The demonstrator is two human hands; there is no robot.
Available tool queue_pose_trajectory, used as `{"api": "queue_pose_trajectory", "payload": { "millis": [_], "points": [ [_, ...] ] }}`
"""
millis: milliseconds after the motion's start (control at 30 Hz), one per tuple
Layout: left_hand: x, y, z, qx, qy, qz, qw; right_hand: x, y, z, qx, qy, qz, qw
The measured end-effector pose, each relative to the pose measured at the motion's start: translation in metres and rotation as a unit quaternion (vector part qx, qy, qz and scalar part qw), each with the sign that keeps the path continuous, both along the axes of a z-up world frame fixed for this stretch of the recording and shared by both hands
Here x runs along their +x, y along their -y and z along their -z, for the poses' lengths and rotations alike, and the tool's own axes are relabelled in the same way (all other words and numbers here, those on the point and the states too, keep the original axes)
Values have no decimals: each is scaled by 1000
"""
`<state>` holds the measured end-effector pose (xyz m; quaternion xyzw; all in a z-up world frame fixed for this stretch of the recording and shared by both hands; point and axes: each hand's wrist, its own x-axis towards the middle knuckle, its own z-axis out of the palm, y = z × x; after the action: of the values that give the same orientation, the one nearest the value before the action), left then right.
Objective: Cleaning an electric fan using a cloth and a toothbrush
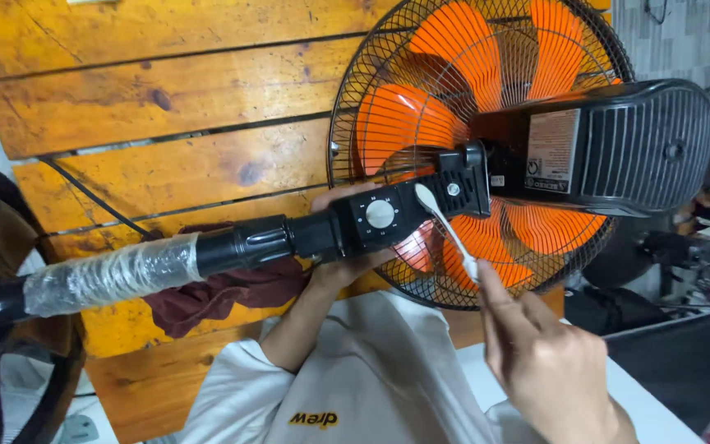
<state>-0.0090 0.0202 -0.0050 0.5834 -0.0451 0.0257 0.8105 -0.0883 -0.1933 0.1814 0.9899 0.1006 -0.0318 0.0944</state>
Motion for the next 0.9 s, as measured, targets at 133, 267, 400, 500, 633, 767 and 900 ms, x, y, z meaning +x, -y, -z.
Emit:
{"api": "queue_pose_trajectory", "payload": {
  "millis": [133,267,400,500,633,767,900],
  "points": [
    [6,-2,-7,12,-12,21,1000,6,-2,1,20,39,37,998],
    [7,5,-11,-11,4,-15,1000,16,-10,20,-49,61,33,996],
    [3,11,-6,-37,20,-40,998,-4,-2,11,-74,71,23,994],
    [-3,15,1,-51,49,-68,995,3,-8,4,-125,-16,31,992],
    [2,17,6,-100,44,-58,992,-2,-5,2,-76,-4,6,997],
    [1,16,12,-110,41,-48,992,7,-5,23,3,22,65,998],
    [-3,19,11,-129,49,-62,989,-3,18,12,119,35,92,988]
  ]
}}
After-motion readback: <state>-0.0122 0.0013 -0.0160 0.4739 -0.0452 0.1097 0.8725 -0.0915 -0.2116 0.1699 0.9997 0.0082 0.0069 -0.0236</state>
